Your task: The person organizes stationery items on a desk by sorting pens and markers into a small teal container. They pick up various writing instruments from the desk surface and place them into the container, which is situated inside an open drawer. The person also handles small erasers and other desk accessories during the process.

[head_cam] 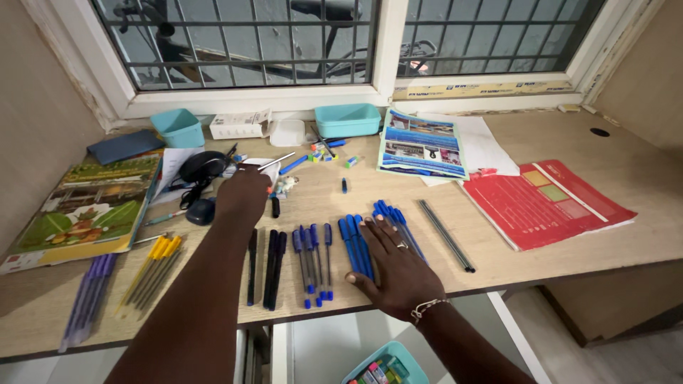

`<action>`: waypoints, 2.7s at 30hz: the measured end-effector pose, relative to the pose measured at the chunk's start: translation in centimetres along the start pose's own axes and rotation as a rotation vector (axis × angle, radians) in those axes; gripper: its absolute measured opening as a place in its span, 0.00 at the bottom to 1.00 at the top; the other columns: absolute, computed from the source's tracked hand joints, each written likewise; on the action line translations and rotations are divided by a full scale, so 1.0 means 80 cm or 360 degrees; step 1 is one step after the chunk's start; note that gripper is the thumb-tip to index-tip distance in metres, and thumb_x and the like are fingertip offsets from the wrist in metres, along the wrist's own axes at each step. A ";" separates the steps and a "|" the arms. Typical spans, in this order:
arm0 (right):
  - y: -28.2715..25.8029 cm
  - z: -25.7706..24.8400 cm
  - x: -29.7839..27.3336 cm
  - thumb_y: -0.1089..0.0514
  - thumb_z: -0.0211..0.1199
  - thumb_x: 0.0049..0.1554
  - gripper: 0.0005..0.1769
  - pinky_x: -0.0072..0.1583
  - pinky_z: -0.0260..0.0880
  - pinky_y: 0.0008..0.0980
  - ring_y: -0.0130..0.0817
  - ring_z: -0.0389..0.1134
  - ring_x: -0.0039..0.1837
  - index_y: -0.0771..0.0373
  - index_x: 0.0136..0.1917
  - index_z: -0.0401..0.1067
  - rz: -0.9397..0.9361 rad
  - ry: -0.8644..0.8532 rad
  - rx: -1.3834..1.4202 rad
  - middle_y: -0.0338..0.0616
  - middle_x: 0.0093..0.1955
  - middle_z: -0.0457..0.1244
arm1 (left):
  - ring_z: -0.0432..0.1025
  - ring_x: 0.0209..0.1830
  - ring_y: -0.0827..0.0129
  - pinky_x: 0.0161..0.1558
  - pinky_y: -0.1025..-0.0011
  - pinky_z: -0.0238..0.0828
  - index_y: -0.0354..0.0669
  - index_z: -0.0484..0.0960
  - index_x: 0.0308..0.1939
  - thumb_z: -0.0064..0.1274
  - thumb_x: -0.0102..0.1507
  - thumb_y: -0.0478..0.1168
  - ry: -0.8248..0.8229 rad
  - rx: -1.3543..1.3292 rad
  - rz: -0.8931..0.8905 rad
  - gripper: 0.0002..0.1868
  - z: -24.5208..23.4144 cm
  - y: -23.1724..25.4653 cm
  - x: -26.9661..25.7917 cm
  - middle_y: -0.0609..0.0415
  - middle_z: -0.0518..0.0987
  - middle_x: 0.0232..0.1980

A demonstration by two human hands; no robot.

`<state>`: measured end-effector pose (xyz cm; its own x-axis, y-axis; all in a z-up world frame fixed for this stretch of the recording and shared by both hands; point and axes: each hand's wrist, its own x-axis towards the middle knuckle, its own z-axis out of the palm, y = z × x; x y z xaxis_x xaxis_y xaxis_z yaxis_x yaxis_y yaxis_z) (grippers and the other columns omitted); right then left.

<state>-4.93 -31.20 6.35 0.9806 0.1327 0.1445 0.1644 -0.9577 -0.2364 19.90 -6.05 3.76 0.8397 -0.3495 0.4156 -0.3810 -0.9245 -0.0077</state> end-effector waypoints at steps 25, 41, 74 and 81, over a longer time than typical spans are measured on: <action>0.026 0.022 -0.005 0.31 0.59 0.56 0.56 0.78 0.42 0.48 0.55 0.37 0.84 0.67 0.82 0.42 -0.0237 0.0351 0.0089 0.61 0.84 0.41 | 0.77 0.42 0.56 0.46 0.59 0.75 0.46 0.87 0.39 0.63 0.59 0.36 0.0816 -0.0936 0.0069 0.05 -0.140 0.069 -0.138 0.52 0.84 0.41; -0.040 0.058 -0.078 0.59 0.67 0.54 0.38 0.77 0.54 0.53 0.59 0.55 0.76 0.64 0.75 0.60 -0.0492 0.0989 0.0224 0.60 0.71 0.58 | 0.79 0.38 0.58 0.43 0.63 0.77 0.41 0.86 0.44 0.63 0.55 0.36 0.0632 -0.1619 -0.0262 0.13 -0.129 0.207 -0.280 0.47 0.84 0.41; 0.009 0.103 -0.206 0.61 0.71 0.47 0.16 0.51 0.75 0.36 0.38 0.73 0.47 0.55 0.51 0.80 0.0361 0.0417 0.0690 0.41 0.51 0.68 | 0.78 0.52 0.53 0.50 0.53 0.78 0.46 0.82 0.52 0.56 0.63 0.36 -0.0767 -0.0755 -0.0386 0.13 -0.092 0.262 -0.404 0.47 0.81 0.51; -0.014 0.093 -0.209 0.60 0.71 0.47 0.14 0.56 0.74 0.41 0.45 0.72 0.52 0.57 0.48 0.76 0.0390 0.0180 0.0269 0.42 0.50 0.68 | 0.78 0.52 0.53 0.52 0.55 0.76 0.45 0.83 0.50 0.58 0.59 0.34 -0.0739 -0.0854 -0.0457 0.15 -0.102 0.265 -0.411 0.46 0.82 0.50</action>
<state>-20.75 -30.49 -2.93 0.9766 -0.1349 0.1673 -0.0503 -0.9004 -0.4322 -18.94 -12.91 -2.67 0.9654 -0.2444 -0.0911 -0.1595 -0.8295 0.5352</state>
